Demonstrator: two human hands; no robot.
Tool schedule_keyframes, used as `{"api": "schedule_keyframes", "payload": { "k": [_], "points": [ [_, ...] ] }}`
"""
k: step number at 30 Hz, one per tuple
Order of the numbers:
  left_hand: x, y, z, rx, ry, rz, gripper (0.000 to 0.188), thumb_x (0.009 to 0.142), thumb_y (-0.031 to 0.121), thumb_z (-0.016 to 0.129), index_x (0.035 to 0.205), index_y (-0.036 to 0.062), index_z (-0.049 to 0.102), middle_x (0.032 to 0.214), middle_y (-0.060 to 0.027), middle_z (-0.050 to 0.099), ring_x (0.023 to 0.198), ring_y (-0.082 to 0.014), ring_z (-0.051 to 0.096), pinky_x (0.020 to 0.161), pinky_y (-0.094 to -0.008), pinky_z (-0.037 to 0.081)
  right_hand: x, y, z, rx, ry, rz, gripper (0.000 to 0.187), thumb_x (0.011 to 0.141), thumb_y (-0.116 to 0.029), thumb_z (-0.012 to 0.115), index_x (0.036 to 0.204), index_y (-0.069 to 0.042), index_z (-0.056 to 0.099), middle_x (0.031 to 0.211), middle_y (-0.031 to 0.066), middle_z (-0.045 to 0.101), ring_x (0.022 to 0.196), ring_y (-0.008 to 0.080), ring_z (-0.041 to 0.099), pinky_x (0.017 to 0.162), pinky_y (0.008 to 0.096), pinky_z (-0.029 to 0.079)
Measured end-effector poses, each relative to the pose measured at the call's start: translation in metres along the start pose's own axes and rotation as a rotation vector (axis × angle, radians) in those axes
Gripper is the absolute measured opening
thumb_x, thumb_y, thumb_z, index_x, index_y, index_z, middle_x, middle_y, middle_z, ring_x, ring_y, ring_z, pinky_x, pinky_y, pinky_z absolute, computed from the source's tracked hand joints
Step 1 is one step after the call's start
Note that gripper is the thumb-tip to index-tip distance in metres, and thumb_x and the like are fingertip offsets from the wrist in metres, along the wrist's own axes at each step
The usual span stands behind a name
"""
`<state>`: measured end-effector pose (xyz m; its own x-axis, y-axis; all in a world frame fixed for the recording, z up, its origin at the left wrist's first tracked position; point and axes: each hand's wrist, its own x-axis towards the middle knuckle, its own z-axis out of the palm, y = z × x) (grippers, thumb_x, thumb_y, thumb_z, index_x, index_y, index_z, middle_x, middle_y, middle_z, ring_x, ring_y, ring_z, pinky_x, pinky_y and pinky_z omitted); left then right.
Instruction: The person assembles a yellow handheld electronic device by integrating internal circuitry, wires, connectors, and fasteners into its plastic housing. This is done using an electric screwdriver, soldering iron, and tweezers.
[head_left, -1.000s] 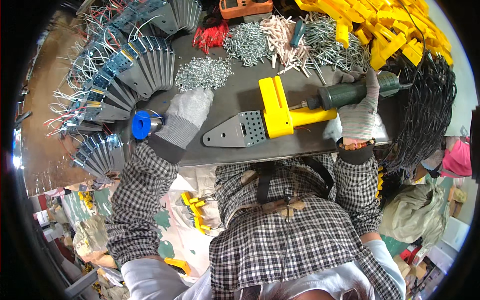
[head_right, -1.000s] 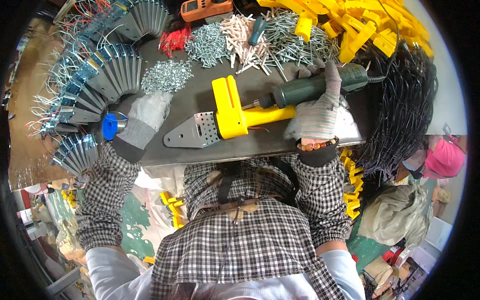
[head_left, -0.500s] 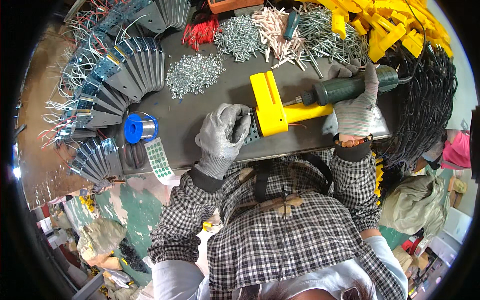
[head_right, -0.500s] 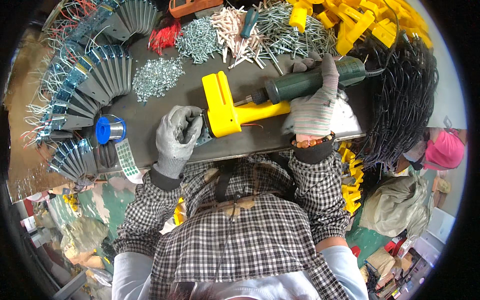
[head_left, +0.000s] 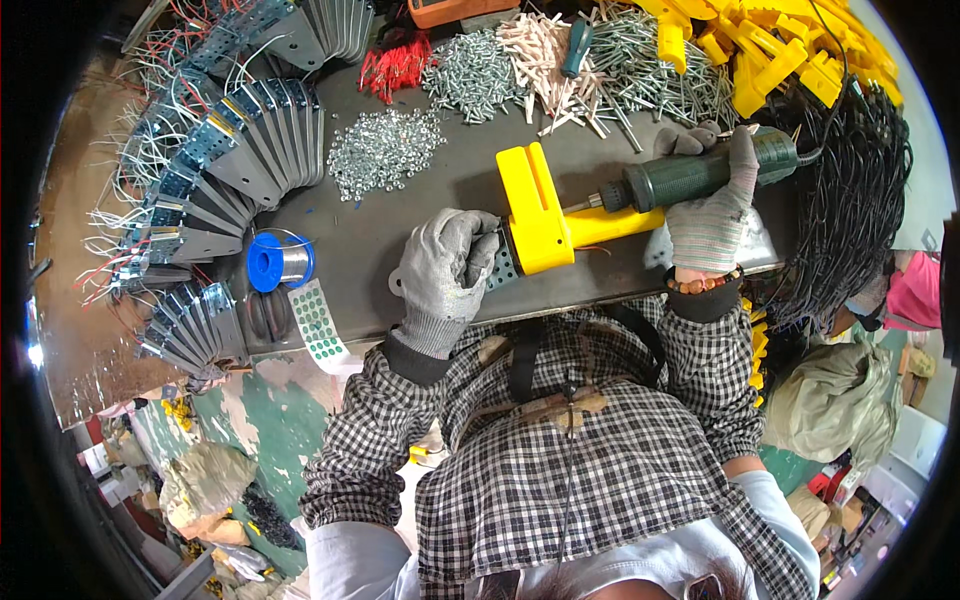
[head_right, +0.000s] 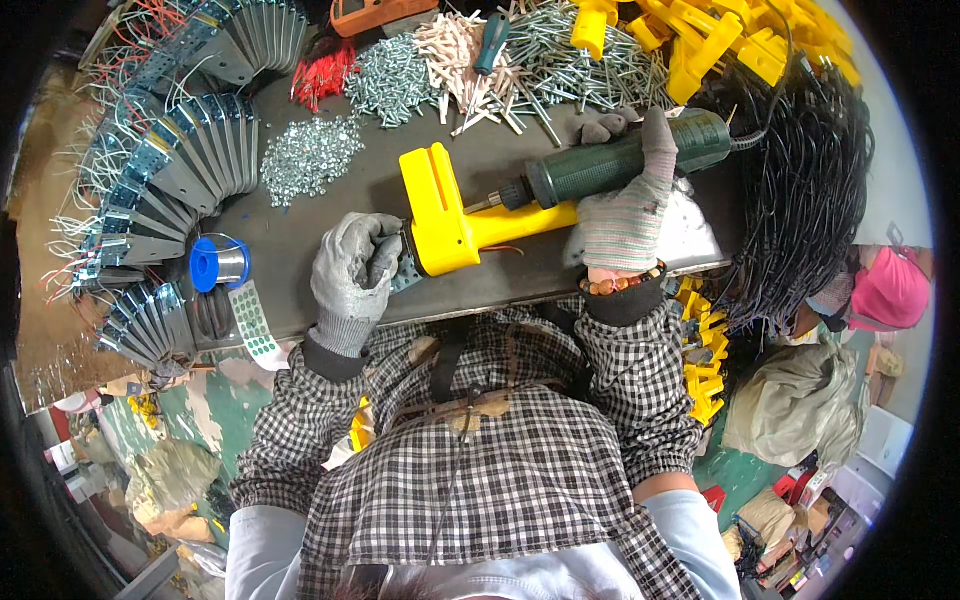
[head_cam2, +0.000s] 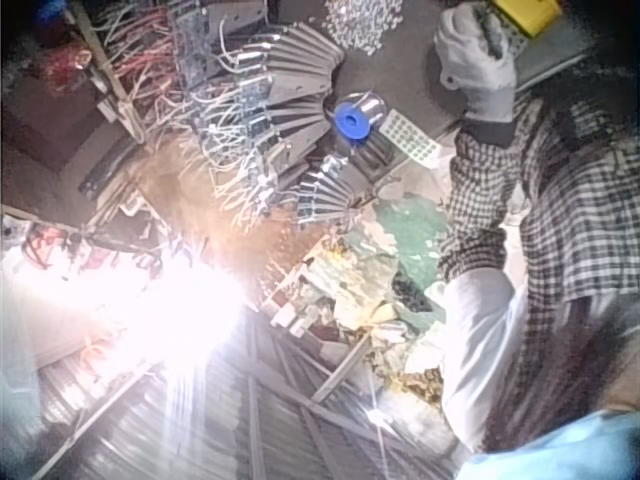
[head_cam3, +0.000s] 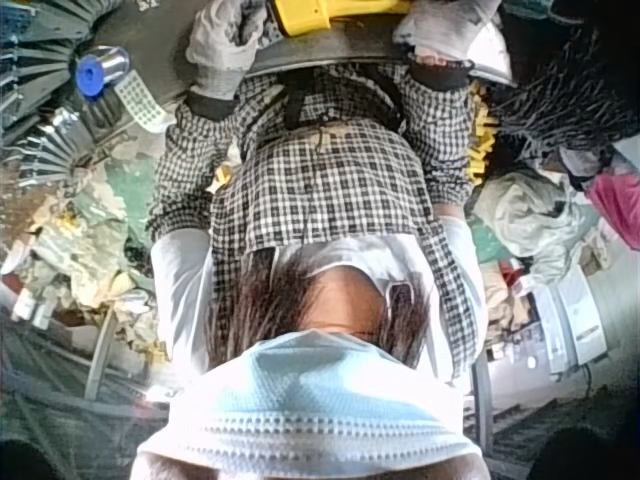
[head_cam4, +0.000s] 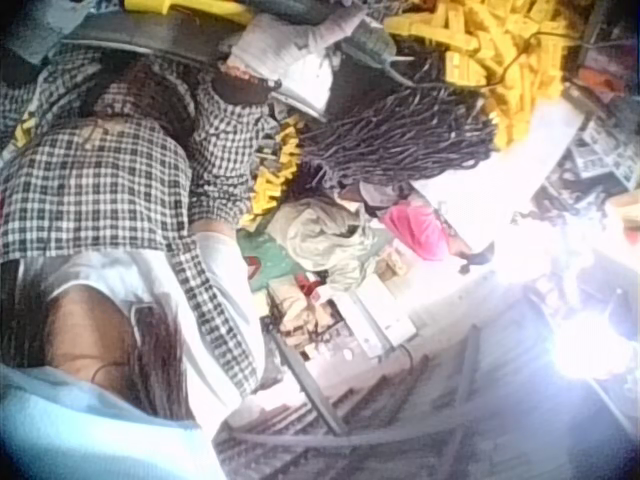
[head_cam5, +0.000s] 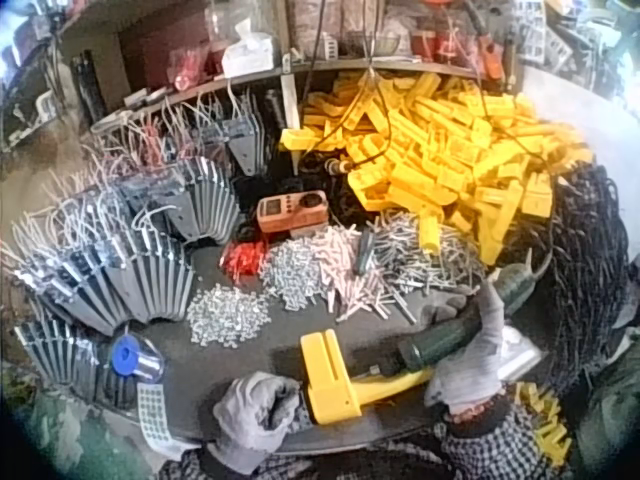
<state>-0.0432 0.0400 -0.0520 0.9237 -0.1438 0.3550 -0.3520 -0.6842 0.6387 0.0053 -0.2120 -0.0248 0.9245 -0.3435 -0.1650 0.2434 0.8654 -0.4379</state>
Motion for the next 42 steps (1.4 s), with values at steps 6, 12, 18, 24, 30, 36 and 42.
{"api": "schedule_keyframes", "payload": {
  "k": [6,12,18,24,30,36,42],
  "points": [
    [0.001,-0.001,-0.002,-0.024,-0.035,-0.011,0.022,0.079,0.009,0.072,0.1,0.0078,0.065,0.094,-0.0081,0.064,0.082,-0.0274,0.062,0.073,-0.0361,0.05,0.0,0.001,0.0,0.02,-0.018,-0.015,0.027,0.087,-0.022,0.071,0.095,-0.006,0.051,0.084,0.0027,0.051,0.074,0.015,0.049,0.075,0.0278,0.046],
    [-0.002,-0.005,-0.004,-0.028,-0.137,0.101,0.062,0.064,0.033,0.086,0.114,0.0056,0.062,0.109,-0.0122,0.057,0.093,-0.031,0.061,0.078,-0.0401,0.051,-0.001,0.0,0.003,0.035,0.0,-0.025,0.027,0.087,-0.02,0.071,0.097,-0.006,0.051,0.085,0.0026,0.05,0.075,0.0141,0.049,0.073,0.0268,0.046],
    [0.002,-0.008,-0.003,0.012,-0.081,0.229,0.063,0.063,0.029,0.089,0.115,0.0077,0.061,0.111,-0.0092,0.056,0.081,-0.0218,0.06,0.07,-0.0348,0.052,0.0,0.001,0.001,0.079,0.003,-0.032,0.025,0.087,-0.018,0.071,0.099,-0.007,0.051,0.086,0.0016,0.05,0.074,0.0132,0.048,0.071,0.0261,0.045],
    [0.003,-0.005,-0.004,-0.142,-0.191,-0.057,0.06,0.064,0.039,0.086,0.105,0.0034,0.06,0.107,-0.0129,0.054,0.087,-0.0312,0.06,0.076,-0.0418,0.051,-0.004,0.004,0.003,0.047,-0.03,-0.014,0.024,0.088,-0.019,0.069,0.098,-0.007,0.052,0.085,0.0012,0.049,0.074,0.0129,0.047,0.073,0.0271,0.045],
    [0.001,-0.004,-0.003,0.057,-0.176,0.108,0.056,0.066,0.039,0.084,0.102,0.0044,0.059,0.107,-0.0126,0.053,0.091,-0.0332,0.058,0.076,-0.0445,0.049,-0.002,0.004,0.002,0.021,-0.037,-0.012,0.022,0.088,-0.021,0.068,0.098,-0.008,0.053,0.084,0.0008,0.05,0.074,0.0128,0.049,0.076,0.0277,0.045],
    [0.003,-0.003,-0.004,0.103,-0.171,0.136,0.054,0.064,0.033,0.085,0.104,0.0053,0.059,0.109,-0.0112,0.053,0.092,-0.0311,0.058,0.077,-0.0413,0.049,-0.003,0.004,0.005,-0.04,-0.031,-0.034,0.026,0.088,-0.021,0.068,0.102,-0.004,0.054,0.081,0.0002,0.05,0.073,0.0125,0.051,0.082,0.0326,0.047],
    [0.001,0.001,-0.007,0.069,-0.175,0.109,0.053,0.064,0.028,0.084,0.105,0.0046,0.06,0.111,-0.0114,0.054,0.093,-0.0309,0.057,0.079,-0.0412,0.048,0.001,0.006,0.0,-0.077,-0.051,-0.063,0.034,0.087,-0.023,0.07,0.108,-0.002,0.055,0.083,0.0003,0.051,0.074,0.0129,0.051,0.084,0.033,0.047]
  ]
}}
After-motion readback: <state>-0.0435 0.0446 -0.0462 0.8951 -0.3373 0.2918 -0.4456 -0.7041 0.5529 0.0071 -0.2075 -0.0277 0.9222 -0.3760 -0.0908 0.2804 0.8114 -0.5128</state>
